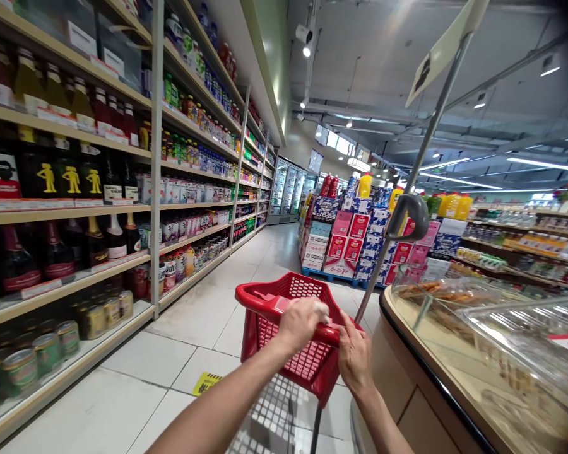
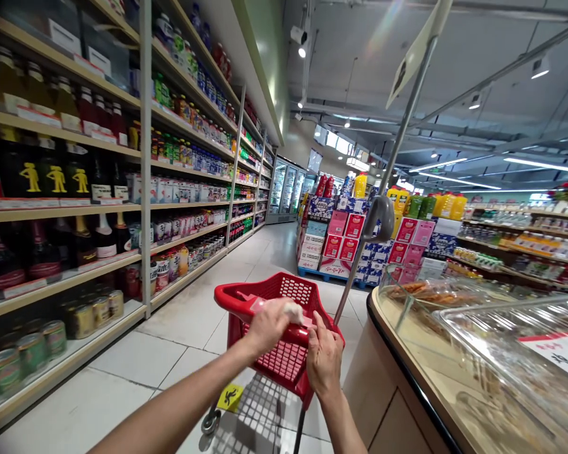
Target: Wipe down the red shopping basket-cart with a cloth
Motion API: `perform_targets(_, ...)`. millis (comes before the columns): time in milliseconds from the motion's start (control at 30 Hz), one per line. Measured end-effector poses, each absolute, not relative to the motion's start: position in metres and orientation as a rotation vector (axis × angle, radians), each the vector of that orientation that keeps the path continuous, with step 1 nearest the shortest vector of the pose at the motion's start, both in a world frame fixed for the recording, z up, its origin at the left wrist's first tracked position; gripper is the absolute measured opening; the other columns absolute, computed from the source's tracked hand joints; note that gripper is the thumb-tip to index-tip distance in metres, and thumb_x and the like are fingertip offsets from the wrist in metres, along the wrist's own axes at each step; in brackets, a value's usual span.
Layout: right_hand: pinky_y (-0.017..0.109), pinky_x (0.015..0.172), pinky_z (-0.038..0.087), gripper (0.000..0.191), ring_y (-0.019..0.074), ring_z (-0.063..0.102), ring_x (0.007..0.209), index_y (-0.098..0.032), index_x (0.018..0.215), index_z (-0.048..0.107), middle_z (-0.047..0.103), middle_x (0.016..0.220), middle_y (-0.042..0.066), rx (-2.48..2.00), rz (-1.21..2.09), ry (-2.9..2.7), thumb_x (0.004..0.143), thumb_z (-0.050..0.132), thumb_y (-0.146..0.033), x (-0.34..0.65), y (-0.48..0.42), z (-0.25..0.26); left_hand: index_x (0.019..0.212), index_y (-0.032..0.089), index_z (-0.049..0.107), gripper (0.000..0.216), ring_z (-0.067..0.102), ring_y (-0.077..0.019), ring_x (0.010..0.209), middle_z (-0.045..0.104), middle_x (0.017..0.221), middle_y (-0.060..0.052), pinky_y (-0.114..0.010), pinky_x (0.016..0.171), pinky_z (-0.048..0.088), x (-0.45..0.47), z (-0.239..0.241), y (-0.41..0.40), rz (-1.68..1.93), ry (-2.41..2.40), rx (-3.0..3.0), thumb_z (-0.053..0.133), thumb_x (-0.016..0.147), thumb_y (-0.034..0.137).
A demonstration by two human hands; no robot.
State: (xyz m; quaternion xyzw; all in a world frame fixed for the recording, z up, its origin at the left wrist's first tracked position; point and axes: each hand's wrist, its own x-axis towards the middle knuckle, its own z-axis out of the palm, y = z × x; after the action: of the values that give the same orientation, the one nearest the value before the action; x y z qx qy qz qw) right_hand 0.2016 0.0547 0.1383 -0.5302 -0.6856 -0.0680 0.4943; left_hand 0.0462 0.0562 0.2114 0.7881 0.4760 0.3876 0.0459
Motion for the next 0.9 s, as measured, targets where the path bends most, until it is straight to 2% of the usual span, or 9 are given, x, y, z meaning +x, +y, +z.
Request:
perform_targets(67,0.040,0.091,0.031,0.054,0.0216,0.053,0.102,-0.012,0.122,0.050,0.056,0.120,0.012,-1.304,-0.151,-1.626,0.090,0.017,-0.041,0.202,0.054,0.138,0.103,0.021,0.055,0.026,0.061,-0.0169,0.087,0.066,0.096,-0.004,-0.032,0.080,0.047,0.031,0.224,0.064,1.145,1.688,2.242,0.035,0.087,0.026)
perform_targets(167,0.040,0.090,0.031,0.052,0.0215,0.055,0.099,-0.013,0.122,0.050,0.061,0.112,0.011,-1.309,-0.155,-1.577,0.090,0.019,-0.041,0.199,0.053,0.141,0.104,0.021,0.056,0.025,0.059,-0.0200,0.096,0.065,0.102,-0.006,-0.038,0.088,0.043,0.016,0.227,0.075,1.057,1.777,2.352,0.041,0.084,0.022)
perform_targets(367,0.037,0.087,0.035,0.049,0.0188,0.058,0.093,-0.016,0.119,0.052,0.066,0.101,0.009,-1.277,-0.182,-1.582,0.092,0.019,-0.039,0.192,0.053,0.153,0.119,0.021,0.050,0.039,0.040,-0.0215,0.123,0.051,0.128,-0.007,-0.044,0.102,0.033,0.047,0.182,0.069,1.119,1.288,2.886,0.036,0.084,0.014)
perform_targets(500,0.036,0.084,0.037,0.049,0.0178,0.060,0.087,-0.018,0.121,0.051,0.068,0.090,0.006,-1.276,-0.206,-1.607,0.092,0.019,-0.041,0.193,0.051,0.159,0.120,0.023,0.051,0.040,0.035,-0.0213,0.126,0.048,0.131,-0.004,-0.044,0.103,0.033,0.032,0.180,0.076,1.133,1.157,3.009,0.033,0.085,0.013)
perform_targets(633,0.037,0.087,0.036,0.051,0.0187,0.059,0.089,-0.016,0.125,0.047,0.067,0.092,0.007,-1.305,-0.178,-1.568,0.092,0.016,-0.039,0.188,0.051,0.161,0.114,0.018,0.055,0.035,0.044,-0.0234,0.120,0.056,0.123,-0.007,-0.045,0.101,0.037,0.014,0.191,0.087,1.331,1.475,2.707,0.033,0.087,0.022)
perform_targets(767,0.038,0.087,0.035,0.052,0.0200,0.058,0.091,-0.015,0.125,0.047,0.067,0.095,0.009,-1.316,-0.142,-1.564,0.092,0.017,-0.041,0.187,0.055,0.162,0.121,0.018,0.049,0.037,0.044,-0.0209,0.120,0.053,0.126,-0.008,-0.042,0.101,0.037,0.039,0.184,0.076,1.234,1.231,2.814,0.037,0.087,0.027)
perform_targets(900,0.038,0.089,0.035,0.052,0.0200,0.056,0.097,-0.016,0.124,0.048,0.064,0.107,0.009,-1.297,-0.100,-1.575,0.091,0.017,-0.043,0.194,0.059,0.159,0.117,0.020,0.052,0.034,0.041,-0.0225,0.123,0.050,0.129,-0.009,-0.044,0.100,0.038,0.050,0.182,0.072,1.190,1.309,2.816,0.039,0.087,0.029)
